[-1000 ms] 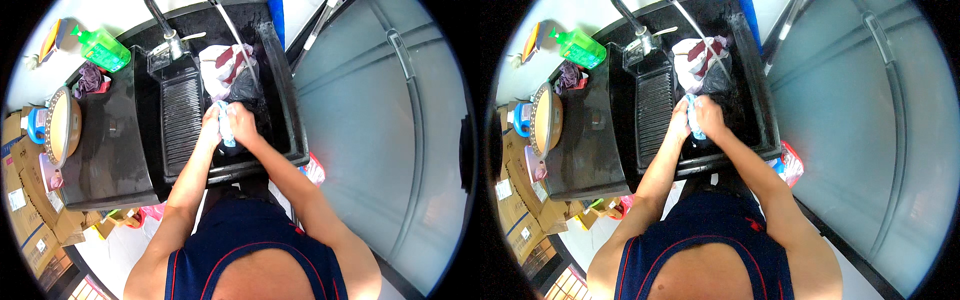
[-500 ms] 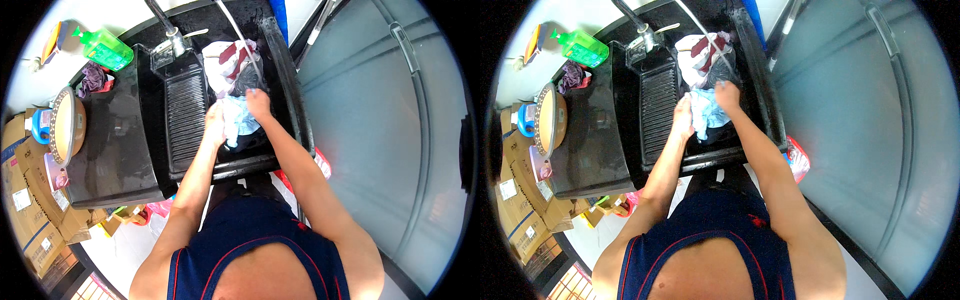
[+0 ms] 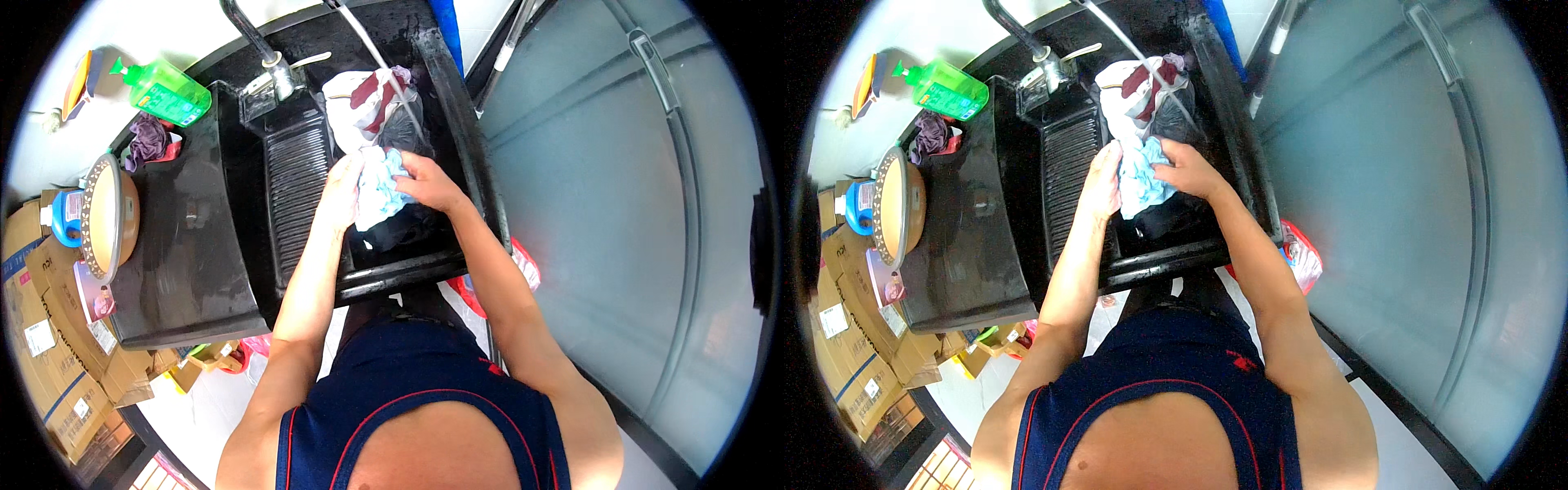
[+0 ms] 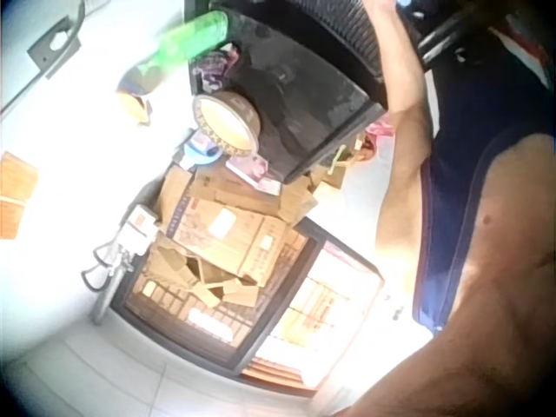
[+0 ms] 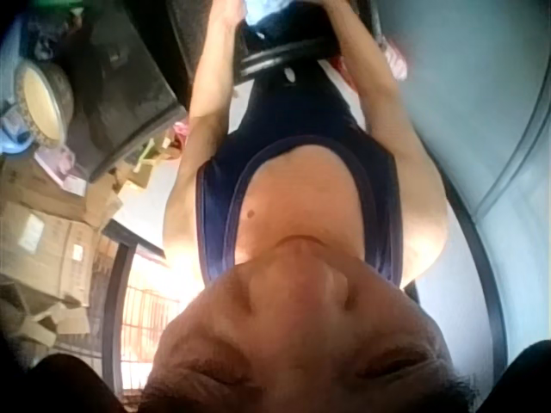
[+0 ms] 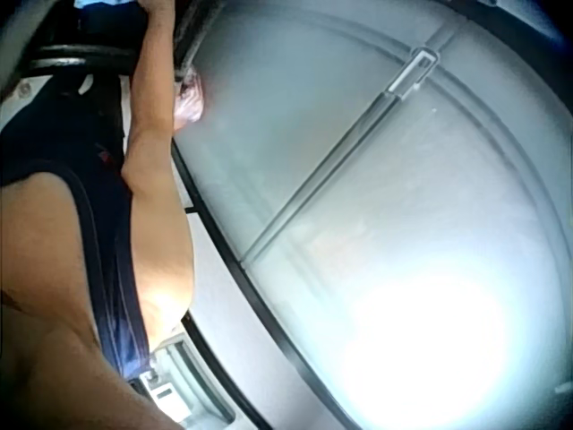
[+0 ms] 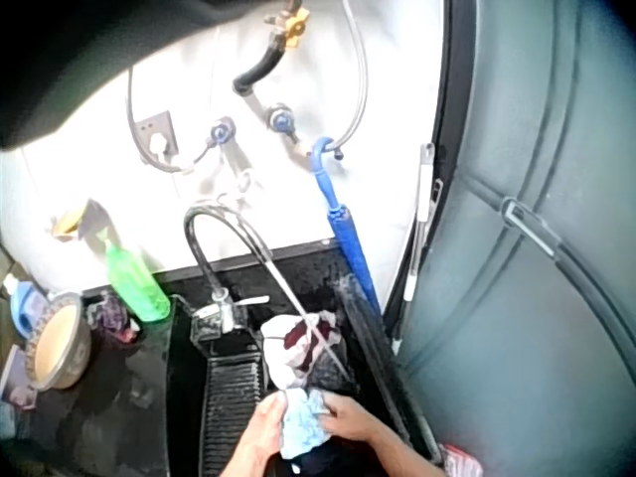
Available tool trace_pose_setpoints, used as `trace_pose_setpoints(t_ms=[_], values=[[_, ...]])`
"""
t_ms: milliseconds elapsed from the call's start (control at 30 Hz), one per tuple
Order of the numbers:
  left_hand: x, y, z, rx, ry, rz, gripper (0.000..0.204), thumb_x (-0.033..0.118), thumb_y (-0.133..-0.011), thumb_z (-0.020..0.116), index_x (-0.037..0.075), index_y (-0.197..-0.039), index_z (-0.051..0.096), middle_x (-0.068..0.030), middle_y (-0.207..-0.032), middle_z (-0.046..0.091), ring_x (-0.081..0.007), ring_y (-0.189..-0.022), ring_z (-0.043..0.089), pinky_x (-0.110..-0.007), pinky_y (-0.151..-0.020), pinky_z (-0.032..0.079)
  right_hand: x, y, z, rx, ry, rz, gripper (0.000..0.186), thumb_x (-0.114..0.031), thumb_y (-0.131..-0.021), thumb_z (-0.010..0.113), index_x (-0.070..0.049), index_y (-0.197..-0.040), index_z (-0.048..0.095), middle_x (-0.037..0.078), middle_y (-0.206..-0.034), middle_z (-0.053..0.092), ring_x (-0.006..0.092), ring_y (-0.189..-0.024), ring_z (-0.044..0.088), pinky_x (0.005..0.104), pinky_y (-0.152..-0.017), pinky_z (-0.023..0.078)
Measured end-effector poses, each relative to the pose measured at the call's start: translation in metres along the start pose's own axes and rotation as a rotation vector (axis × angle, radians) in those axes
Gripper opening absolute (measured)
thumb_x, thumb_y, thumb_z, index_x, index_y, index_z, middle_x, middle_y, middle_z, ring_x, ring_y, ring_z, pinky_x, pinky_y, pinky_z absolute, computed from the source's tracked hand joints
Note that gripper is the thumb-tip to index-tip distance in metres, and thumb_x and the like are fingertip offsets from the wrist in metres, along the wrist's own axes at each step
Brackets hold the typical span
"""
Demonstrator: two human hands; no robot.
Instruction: The person hand-washes a purple cloth inside a bowl, rinses the bowl, and then scrubs clothing in a sink.
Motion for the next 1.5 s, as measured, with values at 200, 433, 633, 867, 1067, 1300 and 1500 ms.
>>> trace_pose_setpoints(t_ms=[200,433,633,867,1067,1300,1500], values=[[0.041,-0.004,-0.064,0.346,-0.394,0.209,0.03,0.029,-0.1,0.06,0.004,-0.086,0.067,0.0007,-0.075,0.064,-0.0071,-0.062,0.055,-0.024,-0.059,0.047,-0.014,0.011,-0.019,0.144,-0.178,0.157,0.022,-0.021,-0.089,0.064,0.001,-0.088,0.069,-0.001,-0.079,0.065,0.0087,-0.07,0.055,0.0284,-0.063,0.044],[0.029,0.004,-0.054,0.409,-0.531,0.078,0.034,0.04,-0.098,0.06,0.007,-0.097,0.062,-0.0005,-0.071,0.057,-0.009,-0.055,0.05,-0.024,-0.05,0.048,-0.025,0.004,-0.057,0.485,0.536,0.007,0.026,-0.02,-0.088,0.058,0.006,-0.085,0.057,0.022,-0.081,0.064,0.0368,-0.077,0.062,0.0432,-0.07,0.047],[-0.081,0.005,-0.026,0.234,-0.054,-0.413,0.072,0.068,-0.093,0.047,0.005,-0.128,0.052,-0.015,-0.113,0.063,-0.0238,-0.088,0.064,-0.044,-0.075,0.055,-0.028,-0.006,-0.005,0.41,0.207,-0.053,0.037,-0.007,-0.083,0.046,0.007,-0.115,0.058,0.022,-0.099,0.066,0.0313,-0.09,0.064,0.0391,-0.082,0.05],[-0.047,-0.015,-0.058,0.173,0.281,0.033,0.029,0.03,-0.104,0.05,0.005,-0.115,0.06,-0.0087,-0.109,0.069,-0.0204,-0.099,0.068,-0.038,-0.086,0.057,0.031,0.007,0.028,0.282,-0.58,0.19,0.026,-0.009,-0.09,0.056,0.003,-0.112,0.064,0.005,-0.1,0.067,0.0115,-0.09,0.061,0.0256,-0.08,0.048],[-0.017,0.0,-0.077,0.316,0.184,0.168,0.013,0.021,-0.097,0.063,0.01,-0.105,0.065,-0.0034,-0.1,0.069,-0.0166,-0.087,0.065,-0.034,-0.07,0.057,0.036,-0.002,-0.02,0.38,-0.486,0.031,0.019,-0.008,-0.095,0.059,0.001,-0.11,0.064,0.004,-0.104,0.067,0.0118,-0.093,0.061,0.0277,-0.086,0.047],[-0.004,0.008,-0.085,0.525,0.04,0.178,0.026,0.02,-0.093,0.069,0.003,-0.113,0.067,-0.0076,-0.097,0.068,-0.0194,-0.082,0.064,-0.039,-0.072,0.059,0.013,-0.012,-0.042,0.386,-0.538,-0.068,0.021,-0.004,-0.094,0.056,0.002,-0.114,0.059,0.009,-0.109,0.067,0.0168,-0.099,0.063,0.0314,-0.093,0.047],[-0.021,0.001,-0.087,0.485,0.158,0.08,0.032,0.033,-0.099,0.06,0.004,-0.112,0.058,-0.0138,-0.103,0.065,-0.0281,-0.091,0.065,-0.045,-0.074,0.058,0.009,-0.017,-0.018,0.294,-0.615,-0.055,0.024,-0.001,-0.092,0.058,0.002,-0.116,0.059,0.008,-0.11,0.067,0.0162,-0.099,0.063,0.0315,-0.093,0.048]])
Point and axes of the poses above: each hand's wrist, its own y-axis away from the middle knuckle, its own z-axis out of the palm, x = y × z, the point moved 10 cm from there along -y, towards the middle knuckle
